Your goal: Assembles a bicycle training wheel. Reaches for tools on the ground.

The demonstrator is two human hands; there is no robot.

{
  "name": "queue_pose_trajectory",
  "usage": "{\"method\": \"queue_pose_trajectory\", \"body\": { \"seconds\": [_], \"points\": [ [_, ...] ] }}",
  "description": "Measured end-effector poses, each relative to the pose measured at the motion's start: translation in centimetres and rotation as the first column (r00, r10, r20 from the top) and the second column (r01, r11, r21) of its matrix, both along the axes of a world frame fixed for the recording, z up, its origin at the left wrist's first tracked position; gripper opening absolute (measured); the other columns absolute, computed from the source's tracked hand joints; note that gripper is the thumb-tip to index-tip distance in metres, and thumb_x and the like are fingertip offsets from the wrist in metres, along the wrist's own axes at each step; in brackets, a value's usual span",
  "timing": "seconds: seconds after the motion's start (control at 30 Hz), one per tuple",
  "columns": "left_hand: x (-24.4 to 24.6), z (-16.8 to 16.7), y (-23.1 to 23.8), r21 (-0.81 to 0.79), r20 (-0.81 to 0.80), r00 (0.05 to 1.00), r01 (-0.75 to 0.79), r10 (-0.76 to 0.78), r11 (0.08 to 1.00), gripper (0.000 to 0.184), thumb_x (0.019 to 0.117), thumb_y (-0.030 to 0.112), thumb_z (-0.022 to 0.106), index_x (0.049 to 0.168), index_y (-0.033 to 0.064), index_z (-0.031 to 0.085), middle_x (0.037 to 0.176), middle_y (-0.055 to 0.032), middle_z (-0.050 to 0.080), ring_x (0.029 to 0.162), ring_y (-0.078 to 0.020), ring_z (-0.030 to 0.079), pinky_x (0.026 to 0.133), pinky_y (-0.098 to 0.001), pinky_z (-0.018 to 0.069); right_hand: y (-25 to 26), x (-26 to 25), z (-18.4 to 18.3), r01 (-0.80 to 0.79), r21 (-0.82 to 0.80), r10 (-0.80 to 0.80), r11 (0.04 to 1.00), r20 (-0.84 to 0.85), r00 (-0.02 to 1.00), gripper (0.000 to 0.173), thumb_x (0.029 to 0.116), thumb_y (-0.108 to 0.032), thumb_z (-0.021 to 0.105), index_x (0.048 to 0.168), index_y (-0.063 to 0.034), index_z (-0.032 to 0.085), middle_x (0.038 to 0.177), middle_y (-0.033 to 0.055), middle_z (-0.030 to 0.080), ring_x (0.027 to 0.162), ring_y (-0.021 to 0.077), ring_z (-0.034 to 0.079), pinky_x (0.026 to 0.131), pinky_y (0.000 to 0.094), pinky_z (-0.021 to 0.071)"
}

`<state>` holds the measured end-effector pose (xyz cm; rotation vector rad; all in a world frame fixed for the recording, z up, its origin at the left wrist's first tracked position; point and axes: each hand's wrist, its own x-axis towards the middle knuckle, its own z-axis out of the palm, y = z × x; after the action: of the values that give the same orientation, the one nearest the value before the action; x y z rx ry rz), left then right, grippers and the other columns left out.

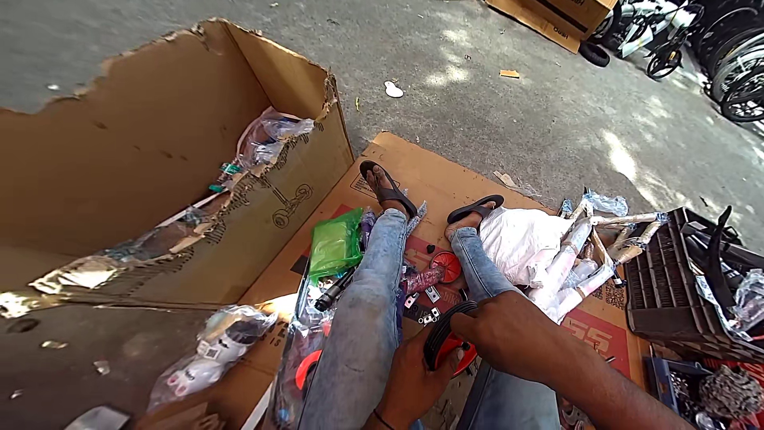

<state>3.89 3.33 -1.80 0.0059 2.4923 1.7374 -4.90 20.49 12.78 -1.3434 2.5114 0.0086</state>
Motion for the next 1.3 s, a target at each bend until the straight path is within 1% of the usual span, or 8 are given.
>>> {"method": "queue_pose_trajectory", "body": {
  "seconds": [0.27,0.57,0.63,0.7,0.77,0.87,1.1,1.3],
  "points": [
    [0.0,0.3,0.0,-0.027,0.008,1.000,0.010,-0.010,1.000,0.052,0.0835,0.055,0.070,0.110,0.0096,0.073,0.090,0.0026,0.075,0.083,-0.0033,0.071,0.077,-0.0278,0.0603,-0.5,0.0,-0.1,-0.037,0.016,0.037,0.999,-0.004,0.999,0.009,0.1003,-0.015,0.054,0.095,-0.0138,0.061,0.065,0.0020,0.057,0.057,0.0215,0.060,0.048,0.0389,0.0462],
    [-0.3,0.2,-0.4,-0.023,0.078,0.997,0.008,-0.006,1.000,0.052,0.0821,0.053,0.070,0.112,0.0100,0.072,0.093,0.0031,0.074,0.087,-0.0037,0.071,0.080,-0.0293,0.0596,-0.3,1.2,-2.6,-0.065,-0.126,0.059,0.990,-0.055,0.997,0.011,0.0993,-0.006,0.053,0.096,-0.0114,0.062,0.067,0.0032,0.061,0.061,0.0217,0.064,0.053,0.0381,0.0506],
    [-0.5,0.0,-0.5,0.017,0.092,0.996,-0.009,0.007,1.000,0.052,0.0817,0.052,0.071,0.112,0.0096,0.071,0.094,0.0037,0.075,0.088,-0.0024,0.071,0.081,-0.0278,0.0601,0.5,1.8,-3.7,-0.090,-0.209,0.064,0.974,-0.128,0.990,0.014,0.1025,-0.008,0.051,0.100,-0.0124,0.064,0.077,0.0019,0.067,0.070,0.0197,0.067,0.058,0.0354,0.0539],
    [-0.6,0.0,-0.7,0.065,0.112,0.994,-0.017,0.009,0.998,0.052,0.0821,0.050,0.073,0.113,0.0084,0.070,0.095,0.0032,0.075,0.090,-0.0030,0.071,0.083,-0.0278,0.0605,1.4,2.3,-4.5,-0.113,-0.259,0.067,0.959,-0.181,0.981,0.019,0.1053,-0.008,0.048,0.113,-0.0144,0.065,0.100,0.0007,0.075,0.091,0.0181,0.073,0.071,0.0334,0.0589],
    [-0.6,-0.1,-0.7,0.102,0.133,0.991,-0.011,-0.002,0.995,0.052,0.0836,0.049,0.073,0.115,0.0084,0.070,0.097,0.0028,0.075,0.092,-0.0038,0.071,0.085,-0.0280,0.0607,2.6,2.6,-5.2,-0.117,-0.315,0.058,0.942,-0.190,0.980,0.026,0.1049,-0.007,0.049,0.123,-0.0165,0.064,0.116,-0.0002,0.074,0.107,0.0175,0.071,0.084,0.0331,0.0593],
    [-0.7,-0.1,-0.6,0.150,0.151,0.988,-0.017,-0.006,0.988,0.053,0.0851,0.052,0.072,0.116,0.0086,0.069,0.098,0.0027,0.075,0.093,-0.0045,0.072,0.085,-0.0277,0.0610,4.3,3.1,-6.4,-0.106,-0.369,0.040,0.923,-0.181,0.983,0.036,0.1022,-0.006,0.052,0.135,-0.0200,0.059,0.129,-0.0006,0.071,0.122,0.0202,0.066,0.094,0.0359,0.0577],
    [-0.7,-0.2,-0.5,0.172,0.151,0.989,-0.030,0.004,0.985,0.057,0.0888,0.057,0.067,0.116,0.0076,0.070,0.097,0.0020,0.075,0.092,-0.0054,0.072,0.085,-0.0283,0.0609,5.4,4.6,-8.3,0.027,-0.487,-0.048,0.873,-0.031,0.998,0.054,0.0941,-0.007,0.051,0.147,-0.0185,0.051,0.136,0.0019,0.067,0.129,0.0210,0.061,0.100,0.0386,0.0553],
    [-1.1,-0.5,-0.8,0.251,0.164,0.983,-0.118,0.078,0.961,0.043,0.0901,0.049,0.070,0.102,0.0077,0.074,0.086,0.0000,0.075,0.082,-0.0087,0.073,0.077,-0.0270,0.0620,4.6,6.2,-10.0,0.111,-0.459,-0.120,0.881,0.010,0.993,0.064,0.0924,-0.007,0.055,0.154,-0.0211,0.043,0.153,0.0014,0.054,0.141,0.0241,0.050,0.109,0.0415,0.0501]
  ]
}}
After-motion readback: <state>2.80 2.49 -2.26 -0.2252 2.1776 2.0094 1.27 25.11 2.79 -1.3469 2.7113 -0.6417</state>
